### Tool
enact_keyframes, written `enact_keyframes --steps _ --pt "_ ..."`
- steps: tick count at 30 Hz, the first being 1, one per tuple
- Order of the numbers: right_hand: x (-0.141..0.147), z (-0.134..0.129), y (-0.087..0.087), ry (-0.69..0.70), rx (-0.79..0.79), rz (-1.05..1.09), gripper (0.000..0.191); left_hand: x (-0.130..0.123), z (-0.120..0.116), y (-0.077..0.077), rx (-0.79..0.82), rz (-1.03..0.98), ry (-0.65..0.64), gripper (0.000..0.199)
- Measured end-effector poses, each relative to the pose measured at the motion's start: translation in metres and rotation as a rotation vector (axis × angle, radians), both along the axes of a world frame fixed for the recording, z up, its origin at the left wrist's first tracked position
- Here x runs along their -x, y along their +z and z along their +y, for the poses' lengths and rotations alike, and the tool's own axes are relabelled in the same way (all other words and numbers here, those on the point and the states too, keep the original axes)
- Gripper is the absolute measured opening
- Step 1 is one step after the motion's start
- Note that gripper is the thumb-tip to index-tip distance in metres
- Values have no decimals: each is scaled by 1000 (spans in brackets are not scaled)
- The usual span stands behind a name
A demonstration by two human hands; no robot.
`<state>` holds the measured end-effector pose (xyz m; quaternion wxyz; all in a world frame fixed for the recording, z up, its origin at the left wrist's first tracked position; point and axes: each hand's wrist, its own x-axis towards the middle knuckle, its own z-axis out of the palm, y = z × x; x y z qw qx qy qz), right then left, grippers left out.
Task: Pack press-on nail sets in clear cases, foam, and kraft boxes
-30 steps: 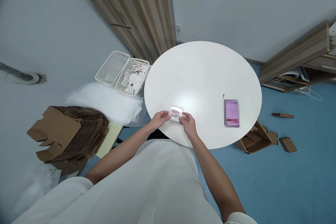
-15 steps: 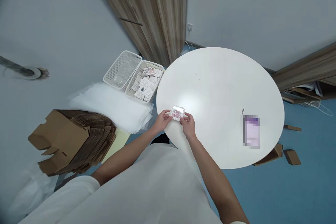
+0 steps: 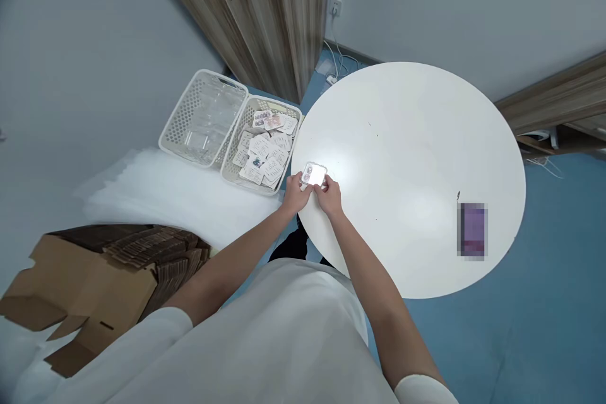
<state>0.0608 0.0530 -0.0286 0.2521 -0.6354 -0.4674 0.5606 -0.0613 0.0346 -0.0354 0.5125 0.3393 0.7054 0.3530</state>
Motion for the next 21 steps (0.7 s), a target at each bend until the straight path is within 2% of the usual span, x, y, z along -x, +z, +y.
enact_keyframes --steps 4,7,11,13,16,18,21 --pt "2 2 -1 2 -62 -30 36 1 1 -1 0 -47 20 61" --pt "-3 -1 0 -12 -47 -25 43 -1 -1 3 0 -44 25 63" --pt "-10 -15 9 -14 -23 -43 55 -9 -20 14 -111 28 40 62" --pt "-9 -27 15 3 -70 -46 56 -12 -43 20 -217 87 11 58" --pt "0 -48 21 73 -165 17 48 -11 -90 25 -303 152 -69 46" --pt "11 -61 20 217 -159 91 38 -3 -125 25 -259 200 -64 38" --pt "34 -73 15 521 -78 151 28 20 -169 24 -146 263 63 29"
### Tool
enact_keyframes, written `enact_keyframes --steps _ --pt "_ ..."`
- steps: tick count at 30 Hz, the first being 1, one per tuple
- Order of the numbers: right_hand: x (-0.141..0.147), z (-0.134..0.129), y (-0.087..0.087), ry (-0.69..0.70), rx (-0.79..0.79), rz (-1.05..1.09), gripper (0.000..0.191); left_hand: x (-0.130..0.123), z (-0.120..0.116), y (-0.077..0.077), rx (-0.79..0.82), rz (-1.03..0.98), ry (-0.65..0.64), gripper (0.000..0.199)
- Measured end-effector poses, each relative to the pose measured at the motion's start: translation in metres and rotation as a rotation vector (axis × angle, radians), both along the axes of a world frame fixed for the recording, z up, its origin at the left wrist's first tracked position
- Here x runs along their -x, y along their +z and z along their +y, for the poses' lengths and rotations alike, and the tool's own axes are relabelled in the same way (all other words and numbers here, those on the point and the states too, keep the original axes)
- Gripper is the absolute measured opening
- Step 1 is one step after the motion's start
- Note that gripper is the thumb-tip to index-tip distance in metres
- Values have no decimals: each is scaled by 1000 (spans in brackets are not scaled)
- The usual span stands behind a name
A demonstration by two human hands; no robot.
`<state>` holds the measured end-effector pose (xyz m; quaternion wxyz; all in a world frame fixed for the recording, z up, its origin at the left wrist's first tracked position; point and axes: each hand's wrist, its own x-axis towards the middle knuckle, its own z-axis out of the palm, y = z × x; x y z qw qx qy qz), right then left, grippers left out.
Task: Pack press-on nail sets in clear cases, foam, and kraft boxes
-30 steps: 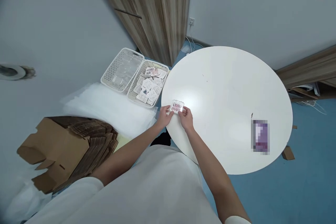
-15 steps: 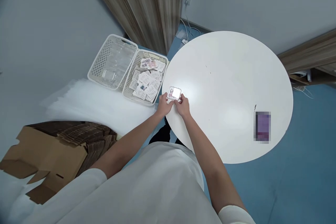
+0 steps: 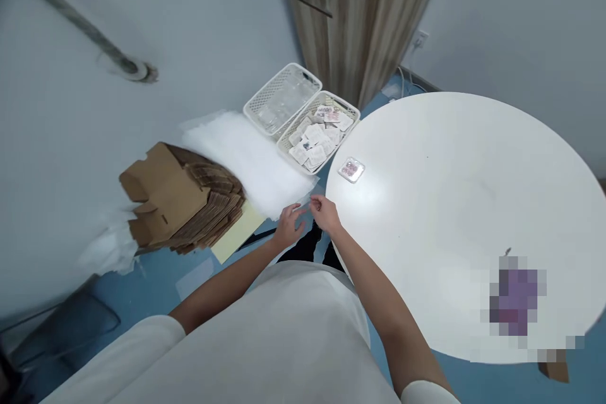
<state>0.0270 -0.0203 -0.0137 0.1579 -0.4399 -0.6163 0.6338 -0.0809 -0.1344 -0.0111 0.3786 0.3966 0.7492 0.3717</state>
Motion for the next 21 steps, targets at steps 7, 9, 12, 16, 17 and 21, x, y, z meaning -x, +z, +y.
enact_keyframes --steps 7,9,12,16,17,21 --pt "69 -7 -5 167 219 43 36 67 -27 -4 6 188 142 38" --pt "88 -8 -2 127 292 68 41 78 -24 -9 66 209 72 48" --pt "115 -11 -1 72 369 45 47 87 -23 -20 190 225 -66 60" --pt "142 -14 -9 -88 448 0 45 88 -27 -35 235 131 -68 59" --pt "146 -13 -11 -144 464 -3 44 87 -28 -37 224 71 -43 59" --pt "157 -9 -15 -278 525 6 44 84 -29 -42 136 -212 116 58"
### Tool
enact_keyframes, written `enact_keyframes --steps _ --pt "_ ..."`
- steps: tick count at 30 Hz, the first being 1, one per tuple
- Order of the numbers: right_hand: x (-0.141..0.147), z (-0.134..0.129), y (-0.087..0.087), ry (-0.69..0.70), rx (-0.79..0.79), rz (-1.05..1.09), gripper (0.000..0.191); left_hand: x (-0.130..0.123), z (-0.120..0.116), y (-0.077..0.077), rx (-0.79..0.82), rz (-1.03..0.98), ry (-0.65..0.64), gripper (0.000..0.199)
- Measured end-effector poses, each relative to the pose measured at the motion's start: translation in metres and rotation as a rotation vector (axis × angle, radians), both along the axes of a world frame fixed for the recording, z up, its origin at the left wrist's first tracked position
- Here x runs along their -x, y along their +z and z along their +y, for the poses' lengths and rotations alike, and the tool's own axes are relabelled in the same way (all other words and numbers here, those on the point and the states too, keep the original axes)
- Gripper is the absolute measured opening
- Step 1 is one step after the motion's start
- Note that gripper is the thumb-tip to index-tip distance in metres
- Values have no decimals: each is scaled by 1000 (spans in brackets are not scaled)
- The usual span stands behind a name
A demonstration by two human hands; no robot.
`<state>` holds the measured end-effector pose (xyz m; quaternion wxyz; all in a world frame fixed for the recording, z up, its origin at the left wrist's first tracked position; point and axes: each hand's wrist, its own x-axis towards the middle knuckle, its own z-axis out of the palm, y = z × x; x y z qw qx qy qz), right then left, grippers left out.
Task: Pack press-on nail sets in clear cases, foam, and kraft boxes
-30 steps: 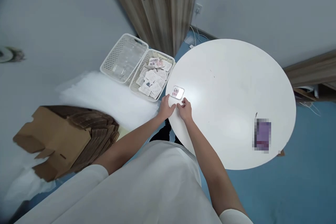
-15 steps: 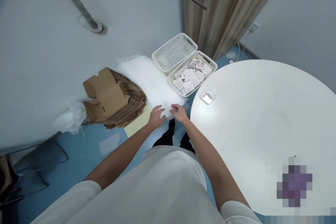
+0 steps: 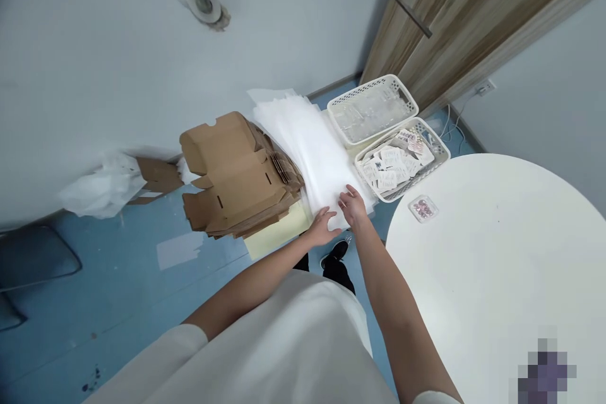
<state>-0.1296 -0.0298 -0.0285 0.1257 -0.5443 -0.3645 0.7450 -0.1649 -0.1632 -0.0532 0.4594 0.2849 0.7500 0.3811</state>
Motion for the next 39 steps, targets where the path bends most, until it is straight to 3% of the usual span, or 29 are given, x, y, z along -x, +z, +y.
enact_keyframes --steps 4,9,12,15,19,22,24,26,31,35,39 --pt "6 2 7 97 -105 -32 39 2 2 6 -96 -282 261 51" --pt "13 -9 36 228 -431 -122 40 13 7 26 -151 -888 664 52" --pt "3 -19 56 258 -590 -202 40 18 11 38 -147 -1047 744 56" --pt "-22 -29 71 181 -732 -262 37 19 18 46 -107 -999 749 66" --pt "-73 -41 90 40 -879 -323 33 21 31 54 -83 -871 684 75" --pt "-118 -54 107 -5 -868 -280 54 23 44 61 -193 -833 655 82" --pt "-147 -63 115 -57 -822 -203 67 19 54 66 -234 -794 558 81" --pt "-174 -71 119 -171 -738 -120 71 7 65 72 -256 -776 367 75" --pt "-238 -82 106 -444 -487 -16 57 -52 92 81 -353 -661 -98 69" --pt "-293 -88 93 -525 -579 -315 39 -103 119 86 -386 -425 -307 78" --pt "-346 -98 87 -584 -803 -515 47 -150 147 96 -427 -230 -414 85"
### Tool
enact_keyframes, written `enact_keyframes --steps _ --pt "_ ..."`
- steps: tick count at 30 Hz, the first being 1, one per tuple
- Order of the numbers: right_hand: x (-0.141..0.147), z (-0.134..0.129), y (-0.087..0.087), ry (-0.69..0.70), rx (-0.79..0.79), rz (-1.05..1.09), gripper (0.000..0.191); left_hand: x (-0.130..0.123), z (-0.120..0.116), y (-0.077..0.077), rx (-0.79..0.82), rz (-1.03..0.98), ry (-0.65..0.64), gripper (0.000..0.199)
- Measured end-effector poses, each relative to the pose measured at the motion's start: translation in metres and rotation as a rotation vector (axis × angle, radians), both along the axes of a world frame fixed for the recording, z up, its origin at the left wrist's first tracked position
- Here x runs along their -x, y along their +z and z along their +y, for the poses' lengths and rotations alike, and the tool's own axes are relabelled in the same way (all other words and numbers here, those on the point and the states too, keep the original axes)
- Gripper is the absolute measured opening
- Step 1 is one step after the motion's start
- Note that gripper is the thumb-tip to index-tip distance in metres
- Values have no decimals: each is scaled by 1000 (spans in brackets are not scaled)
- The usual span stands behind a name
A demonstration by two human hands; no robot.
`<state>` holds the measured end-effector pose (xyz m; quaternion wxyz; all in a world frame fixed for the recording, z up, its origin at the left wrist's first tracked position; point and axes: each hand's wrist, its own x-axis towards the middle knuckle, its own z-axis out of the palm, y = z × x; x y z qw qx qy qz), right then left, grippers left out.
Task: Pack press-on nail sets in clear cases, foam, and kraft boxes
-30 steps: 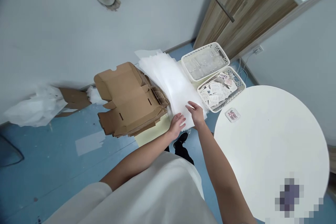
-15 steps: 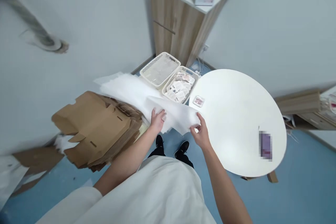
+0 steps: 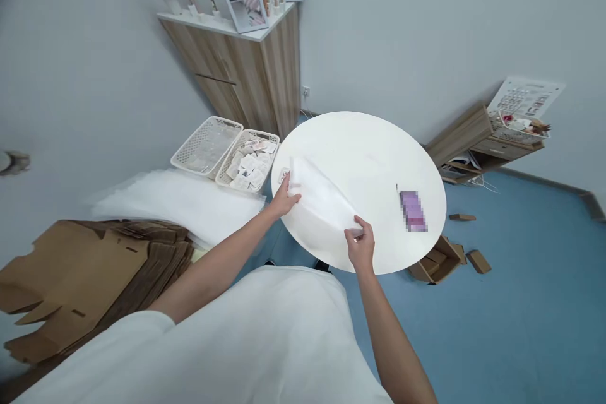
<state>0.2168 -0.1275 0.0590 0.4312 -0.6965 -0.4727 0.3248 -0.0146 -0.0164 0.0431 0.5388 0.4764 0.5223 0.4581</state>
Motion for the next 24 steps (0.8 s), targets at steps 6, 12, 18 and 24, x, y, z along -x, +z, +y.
enact_keyframes --steps 6,12,18,24 --pt "-52 -13 -26 77 -81 -100 44 -69 28 3 -20 243 -23 84" --pt "-75 -19 -62 198 114 -27 40 -100 37 -23 70 428 31 88" --pt "-82 -16 -80 306 287 -99 47 -104 36 -49 227 559 42 84" --pt "-82 -15 -85 363 342 -272 48 -102 2 -63 14 893 -215 72"
